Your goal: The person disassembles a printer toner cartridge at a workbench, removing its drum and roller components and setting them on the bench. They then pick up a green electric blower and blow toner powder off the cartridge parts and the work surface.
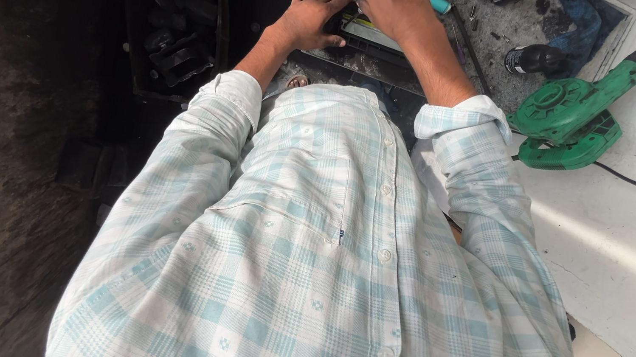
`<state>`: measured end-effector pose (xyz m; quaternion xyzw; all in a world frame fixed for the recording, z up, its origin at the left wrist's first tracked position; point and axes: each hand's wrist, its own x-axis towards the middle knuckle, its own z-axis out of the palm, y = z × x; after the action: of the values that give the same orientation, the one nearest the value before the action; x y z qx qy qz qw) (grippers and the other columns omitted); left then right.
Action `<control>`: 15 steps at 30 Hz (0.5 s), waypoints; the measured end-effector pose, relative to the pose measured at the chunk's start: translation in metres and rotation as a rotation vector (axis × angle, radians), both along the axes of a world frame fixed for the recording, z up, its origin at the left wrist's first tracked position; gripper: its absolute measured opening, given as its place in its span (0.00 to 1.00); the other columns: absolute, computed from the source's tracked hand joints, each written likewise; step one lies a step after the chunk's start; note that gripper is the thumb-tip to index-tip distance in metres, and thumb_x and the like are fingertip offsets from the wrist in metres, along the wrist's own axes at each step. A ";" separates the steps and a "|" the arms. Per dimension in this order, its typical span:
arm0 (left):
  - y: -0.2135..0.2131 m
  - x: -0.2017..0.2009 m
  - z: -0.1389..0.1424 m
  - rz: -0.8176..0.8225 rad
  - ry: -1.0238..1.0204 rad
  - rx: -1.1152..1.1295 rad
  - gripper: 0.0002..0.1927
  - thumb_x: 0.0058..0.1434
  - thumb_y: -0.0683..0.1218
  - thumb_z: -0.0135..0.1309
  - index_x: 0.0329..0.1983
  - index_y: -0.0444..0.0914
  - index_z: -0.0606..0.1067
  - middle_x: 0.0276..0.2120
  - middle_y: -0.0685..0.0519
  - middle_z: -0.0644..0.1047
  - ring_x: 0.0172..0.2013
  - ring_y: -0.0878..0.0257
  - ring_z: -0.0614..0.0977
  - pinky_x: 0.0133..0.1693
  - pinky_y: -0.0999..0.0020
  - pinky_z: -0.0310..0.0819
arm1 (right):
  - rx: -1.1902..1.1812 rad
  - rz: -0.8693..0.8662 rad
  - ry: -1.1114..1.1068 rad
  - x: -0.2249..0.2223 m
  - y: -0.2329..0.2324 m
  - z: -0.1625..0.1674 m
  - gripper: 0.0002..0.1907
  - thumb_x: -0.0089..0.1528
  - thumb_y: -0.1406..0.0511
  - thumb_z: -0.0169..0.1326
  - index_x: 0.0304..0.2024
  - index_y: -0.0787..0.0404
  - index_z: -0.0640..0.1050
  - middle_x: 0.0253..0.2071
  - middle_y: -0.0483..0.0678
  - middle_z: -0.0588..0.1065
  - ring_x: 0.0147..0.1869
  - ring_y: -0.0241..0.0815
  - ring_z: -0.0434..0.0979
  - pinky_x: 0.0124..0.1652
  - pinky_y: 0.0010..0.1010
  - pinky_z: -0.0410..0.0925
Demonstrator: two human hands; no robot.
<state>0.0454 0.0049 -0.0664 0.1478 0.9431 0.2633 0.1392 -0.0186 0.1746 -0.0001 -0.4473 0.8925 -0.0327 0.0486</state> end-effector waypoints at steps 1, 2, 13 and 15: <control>0.001 0.000 -0.001 0.002 0.028 0.020 0.52 0.54 0.62 0.70 0.77 0.50 0.55 0.75 0.49 0.55 0.75 0.48 0.46 0.67 0.23 0.35 | -0.024 0.024 0.031 0.000 0.000 0.000 0.13 0.62 0.62 0.66 0.48 0.59 0.82 0.46 0.51 0.78 0.51 0.54 0.80 0.48 0.45 0.75; 0.002 -0.001 -0.002 0.002 0.059 0.039 0.51 0.55 0.61 0.70 0.77 0.49 0.56 0.75 0.47 0.55 0.75 0.46 0.46 0.67 0.23 0.36 | -0.049 0.046 0.064 0.001 -0.001 0.000 0.15 0.58 0.63 0.67 0.46 0.59 0.83 0.47 0.51 0.78 0.52 0.53 0.80 0.48 0.44 0.75; 0.017 -0.006 -0.006 0.004 0.326 -0.039 0.18 0.54 0.49 0.70 0.48 0.43 0.83 0.67 0.45 0.66 0.71 0.44 0.60 0.67 0.27 0.47 | -0.007 0.052 0.136 0.003 0.008 -0.001 0.07 0.61 0.66 0.66 0.42 0.56 0.85 0.47 0.46 0.78 0.53 0.47 0.78 0.50 0.40 0.74; 0.020 -0.010 -0.003 0.007 0.291 -0.049 0.17 0.52 0.49 0.70 0.46 0.44 0.85 0.64 0.44 0.66 0.69 0.42 0.59 0.65 0.25 0.46 | -0.027 0.034 0.141 0.003 0.011 -0.002 0.09 0.58 0.64 0.67 0.41 0.57 0.85 0.45 0.46 0.78 0.52 0.47 0.79 0.49 0.40 0.74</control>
<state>0.0351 0.0251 -0.0699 0.1777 0.9599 0.2166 0.0037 -0.0157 0.1852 -0.0021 -0.4642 0.8854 -0.0122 -0.0197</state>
